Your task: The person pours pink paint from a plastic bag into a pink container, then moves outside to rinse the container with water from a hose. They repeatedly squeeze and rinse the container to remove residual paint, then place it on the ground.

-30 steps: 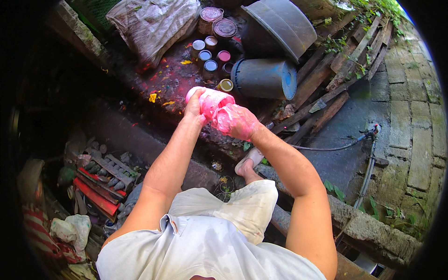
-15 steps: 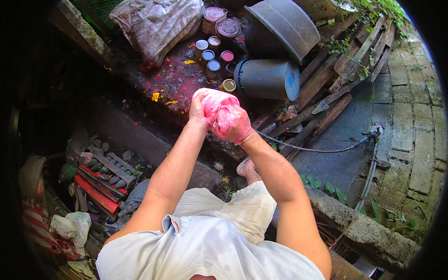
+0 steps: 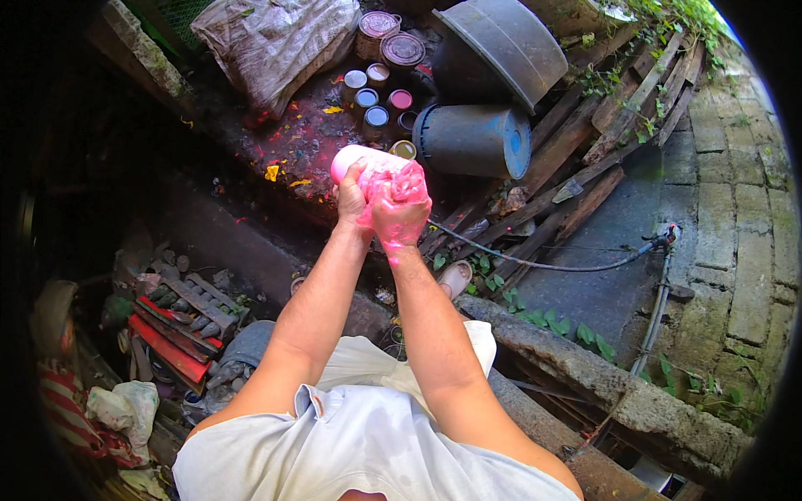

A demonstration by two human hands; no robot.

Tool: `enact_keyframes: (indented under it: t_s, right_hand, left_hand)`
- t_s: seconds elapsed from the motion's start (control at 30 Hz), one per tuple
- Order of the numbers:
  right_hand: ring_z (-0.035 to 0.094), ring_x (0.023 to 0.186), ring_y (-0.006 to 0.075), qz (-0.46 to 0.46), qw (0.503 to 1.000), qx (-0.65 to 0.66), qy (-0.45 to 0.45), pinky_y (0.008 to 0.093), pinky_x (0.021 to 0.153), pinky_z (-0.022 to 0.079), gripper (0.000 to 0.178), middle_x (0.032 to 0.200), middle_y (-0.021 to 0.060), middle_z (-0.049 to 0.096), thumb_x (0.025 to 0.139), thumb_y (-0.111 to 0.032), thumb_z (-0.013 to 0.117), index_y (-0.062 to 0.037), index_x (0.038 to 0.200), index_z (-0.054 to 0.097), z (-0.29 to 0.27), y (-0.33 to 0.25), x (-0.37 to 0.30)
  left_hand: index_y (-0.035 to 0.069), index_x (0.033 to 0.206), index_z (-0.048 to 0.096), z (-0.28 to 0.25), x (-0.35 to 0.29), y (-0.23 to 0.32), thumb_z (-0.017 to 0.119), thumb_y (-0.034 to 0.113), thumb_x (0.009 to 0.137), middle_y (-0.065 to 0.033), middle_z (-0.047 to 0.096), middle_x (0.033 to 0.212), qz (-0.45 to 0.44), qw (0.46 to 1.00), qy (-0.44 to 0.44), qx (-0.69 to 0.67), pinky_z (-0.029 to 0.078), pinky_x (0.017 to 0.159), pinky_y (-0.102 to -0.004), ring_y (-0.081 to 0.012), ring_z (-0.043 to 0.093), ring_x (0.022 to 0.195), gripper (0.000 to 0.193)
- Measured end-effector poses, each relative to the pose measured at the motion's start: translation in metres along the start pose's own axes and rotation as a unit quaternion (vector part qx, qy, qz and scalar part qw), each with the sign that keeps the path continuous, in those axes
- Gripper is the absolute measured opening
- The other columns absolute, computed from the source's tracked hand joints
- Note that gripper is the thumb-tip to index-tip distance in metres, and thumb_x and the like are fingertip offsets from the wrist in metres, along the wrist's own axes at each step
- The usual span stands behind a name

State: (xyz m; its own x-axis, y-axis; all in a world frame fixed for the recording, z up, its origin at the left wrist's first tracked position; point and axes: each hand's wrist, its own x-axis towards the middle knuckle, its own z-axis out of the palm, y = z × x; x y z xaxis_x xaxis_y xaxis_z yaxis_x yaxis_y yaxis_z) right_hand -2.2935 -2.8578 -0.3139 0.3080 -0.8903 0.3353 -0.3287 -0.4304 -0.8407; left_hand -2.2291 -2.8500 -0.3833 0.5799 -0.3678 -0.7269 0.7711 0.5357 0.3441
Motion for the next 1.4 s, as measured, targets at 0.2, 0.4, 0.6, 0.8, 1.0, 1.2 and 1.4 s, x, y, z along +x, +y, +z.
enact_keyframes:
  t_s: [0.2, 0.4, 0.6, 0.8, 1.0, 1.2, 1.4]
  right_hand:
    - [0.065, 0.083, 0.0129, 0.205, 0.944, 0.233, 0.109, 0.0349, 0.074, 0.057, 0.008, 0.092, 0.0018, 0.068, 0.095, -0.005, 0.067, -0.0082, 0.089, 0.063, 0.010, 0.007, 0.019]
    - [0.071, 0.089, 0.0182, 0.439, 0.775, 0.447, 0.082, 0.0402, 0.085, 0.062, 0.005, 0.096, 0.0010, 0.072, 0.098, -0.013, 0.073, -0.0129, 0.095, 0.069, -0.015, 0.011, 0.033]
    - [0.070, 0.089, 0.0123, 0.275, 0.879, 0.388, -0.034, 0.0360, 0.083, 0.061, 0.004, 0.101, 0.0019, 0.074, 0.102, -0.006, 0.068, -0.0067, 0.098, 0.069, -0.020, -0.014, 0.024]
    - [0.063, 0.074, 0.0096, 0.060, 0.977, 0.158, -0.131, 0.0306, 0.067, 0.053, 0.010, 0.083, 0.0000, 0.069, 0.096, -0.004, 0.075, -0.0046, 0.090, 0.067, -0.035, -0.015, 0.014]
    - [0.071, 0.075, 0.0283, -0.124, 0.933, -0.047, -0.335, 0.0371, 0.071, 0.058, 0.016, 0.082, 0.0089, 0.071, 0.085, -0.012, 0.084, -0.0085, 0.082, 0.069, -0.064, -0.027, 0.025]
    - [0.075, 0.096, 0.0336, -0.387, 0.740, -0.226, -0.502, 0.0466, 0.086, 0.061, 0.027, 0.099, 0.0086, 0.077, 0.081, -0.024, 0.080, -0.0134, 0.106, 0.077, -0.082, 0.011, 0.055]
    - [0.076, 0.091, 0.0328, -0.397, 0.789, -0.176, -0.436, 0.0454, 0.080, 0.062, 0.024, 0.095, 0.0083, 0.077, 0.081, -0.024, 0.082, -0.0136, 0.102, 0.077, -0.078, 0.016, 0.052]
  left_hand:
    - [-0.004, 0.136, 0.061, -0.004, -0.001, 0.000, 0.076, 0.022, 0.089, -0.0173, 0.071, 0.125, -0.028, 0.970, -0.222, -0.100, 0.056, 0.109, -0.0474, -0.0327, 0.071, 0.116, 0.056]
    - [-0.004, 0.140, 0.059, -0.004, -0.004, 0.012, 0.075, 0.026, 0.088, -0.0168, 0.068, 0.132, -0.048, 0.943, -0.321, -0.072, 0.050, 0.116, -0.0488, -0.0334, 0.066, 0.126, 0.062]
    - [-0.002, 0.133, 0.062, 0.006, -0.004, 0.018, 0.076, 0.025, 0.087, -0.0169, 0.072, 0.123, -0.061, 0.961, -0.258, -0.077, 0.055, 0.109, -0.0495, -0.0344, 0.071, 0.115, 0.056]
    - [-0.005, 0.127, 0.065, 0.018, -0.020, 0.035, 0.073, 0.026, 0.088, -0.0183, 0.074, 0.115, -0.143, 0.960, -0.228, -0.074, 0.058, 0.104, -0.0483, -0.0351, 0.074, 0.105, 0.050]
    - [-0.004, 0.126, 0.065, 0.025, -0.024, 0.049, 0.072, 0.024, 0.088, -0.0181, 0.073, 0.114, -0.179, 0.956, -0.224, -0.059, 0.058, 0.103, -0.0500, -0.0353, 0.073, 0.106, 0.048]
    - [-0.011, 0.134, 0.055, 0.012, 0.008, 0.029, 0.078, 0.013, 0.086, -0.0235, 0.070, 0.118, -0.151, 0.982, -0.109, 0.009, 0.064, 0.092, -0.0553, -0.0381, 0.075, 0.102, 0.058]
    - [-0.003, 0.133, 0.058, 0.006, 0.015, 0.021, 0.072, 0.020, 0.093, -0.0207, 0.072, 0.119, -0.155, 0.978, -0.141, 0.009, 0.059, 0.102, -0.0547, -0.0378, 0.073, 0.109, 0.048]
